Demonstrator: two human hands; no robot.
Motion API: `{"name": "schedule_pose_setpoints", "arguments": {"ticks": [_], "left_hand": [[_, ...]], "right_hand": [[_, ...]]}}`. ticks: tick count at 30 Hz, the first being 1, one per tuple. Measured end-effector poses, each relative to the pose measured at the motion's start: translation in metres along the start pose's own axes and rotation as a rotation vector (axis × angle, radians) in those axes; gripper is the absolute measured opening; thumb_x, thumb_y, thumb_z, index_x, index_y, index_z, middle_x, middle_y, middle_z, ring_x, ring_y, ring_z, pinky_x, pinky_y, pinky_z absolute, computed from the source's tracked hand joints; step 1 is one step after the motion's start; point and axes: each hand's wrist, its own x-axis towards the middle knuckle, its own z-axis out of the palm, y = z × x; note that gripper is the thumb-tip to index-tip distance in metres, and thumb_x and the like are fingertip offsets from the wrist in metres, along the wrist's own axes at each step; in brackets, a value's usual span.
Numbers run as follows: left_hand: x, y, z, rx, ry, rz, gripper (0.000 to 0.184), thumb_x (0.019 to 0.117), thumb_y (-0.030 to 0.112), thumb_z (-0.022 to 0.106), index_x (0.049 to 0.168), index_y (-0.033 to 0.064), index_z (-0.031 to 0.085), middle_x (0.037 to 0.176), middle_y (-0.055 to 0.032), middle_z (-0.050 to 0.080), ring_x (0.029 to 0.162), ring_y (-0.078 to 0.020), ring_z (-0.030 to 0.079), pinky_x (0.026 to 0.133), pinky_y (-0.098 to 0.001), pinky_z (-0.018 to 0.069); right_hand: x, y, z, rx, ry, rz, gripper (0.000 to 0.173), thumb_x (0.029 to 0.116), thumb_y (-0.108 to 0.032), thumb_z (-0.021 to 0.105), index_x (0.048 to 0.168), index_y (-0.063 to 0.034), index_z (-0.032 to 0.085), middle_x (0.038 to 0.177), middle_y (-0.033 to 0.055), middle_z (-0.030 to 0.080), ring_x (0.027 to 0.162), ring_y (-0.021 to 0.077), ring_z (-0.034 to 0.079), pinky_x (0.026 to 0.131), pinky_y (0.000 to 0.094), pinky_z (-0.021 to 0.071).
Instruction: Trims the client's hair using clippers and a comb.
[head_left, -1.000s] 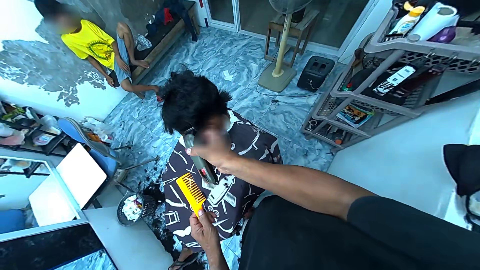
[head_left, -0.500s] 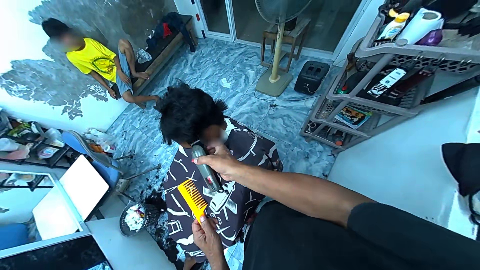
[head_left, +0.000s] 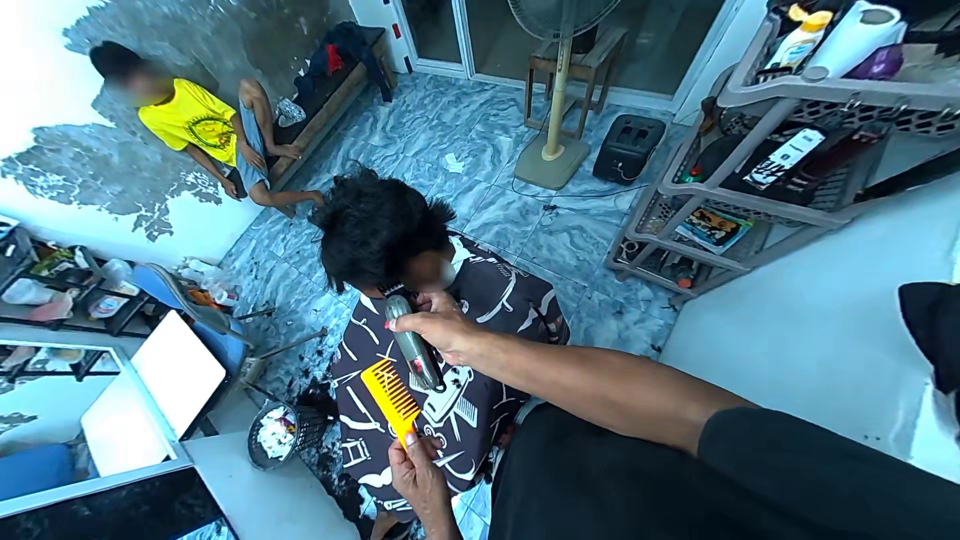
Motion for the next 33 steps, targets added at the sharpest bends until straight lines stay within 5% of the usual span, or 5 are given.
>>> {"name": "schedule_pose_setpoints", "arguments": {"ticks": [16, 19, 24, 29, 33], "left_hand": [[0.002, 0.005, 0.007, 0.023, -0.036, 0.004, 0.020, 0.1085, 0.013, 0.041, 0.106, -0.0008, 0.055, 0.063, -0.0008, 0.062, 0.054, -0.0105, 0.064, 0.056, -0.0249, 0.0576], [0.003, 0.006, 0.009, 0.021, -0.039, -0.004, 0.020, 0.1089, 0.014, 0.041, 0.104, -0.0005, 0.054, 0.063, -0.0012, 0.061, 0.054, -0.0107, 0.063, 0.056, -0.0251, 0.0570], [0.003, 0.008, 0.012, -0.002, -0.047, 0.002, 0.019, 0.1086, 0.013, 0.041, 0.104, 0.0002, 0.054, 0.063, -0.0007, 0.062, 0.054, -0.0106, 0.063, 0.056, -0.0248, 0.0573], [0.001, 0.001, 0.015, -0.023, -0.066, 0.001, 0.021, 0.1088, 0.013, 0.040, 0.104, -0.0004, 0.055, 0.063, -0.0017, 0.061, 0.055, -0.0116, 0.063, 0.057, -0.0260, 0.0580], [0.009, -0.001, 0.019, -0.005, 0.012, 0.059, 0.022, 0.1096, 0.015, 0.036, 0.106, 0.0006, 0.052, 0.064, 0.0002, 0.061, 0.056, -0.0108, 0.064, 0.058, -0.0268, 0.0588]], "right_hand": [[0.005, -0.005, -0.046, 0.024, -0.098, 0.137, 0.043, 0.0845, -0.009, 0.077, 0.121, -0.0008, 0.056, 0.096, 0.0185, 0.068, 0.076, 0.0273, 0.071, 0.066, 0.0411, 0.0625], [0.007, -0.011, -0.044, 0.047, -0.152, 0.081, 0.051, 0.0873, -0.012, 0.077, 0.132, -0.0018, 0.053, 0.100, 0.0199, 0.068, 0.078, 0.0284, 0.071, 0.067, 0.0410, 0.0627], [0.005, -0.009, -0.046, 0.001, -0.103, 0.110, 0.046, 0.0827, -0.010, 0.078, 0.123, -0.0013, 0.056, 0.097, 0.0182, 0.068, 0.077, 0.0268, 0.070, 0.066, 0.0404, 0.0619], [0.004, -0.018, -0.040, 0.022, -0.242, -0.050, 0.054, 0.0865, -0.014, 0.077, 0.134, -0.0027, 0.052, 0.108, 0.0193, 0.067, 0.082, 0.0294, 0.071, 0.071, 0.0443, 0.0632], [-0.029, 0.012, -0.099, -0.023, -0.187, 0.328, 0.033, 0.0956, -0.019, 0.066, 0.124, -0.0040, 0.057, 0.093, 0.0153, 0.069, 0.073, 0.0258, 0.070, 0.063, 0.0409, 0.0614]]}}
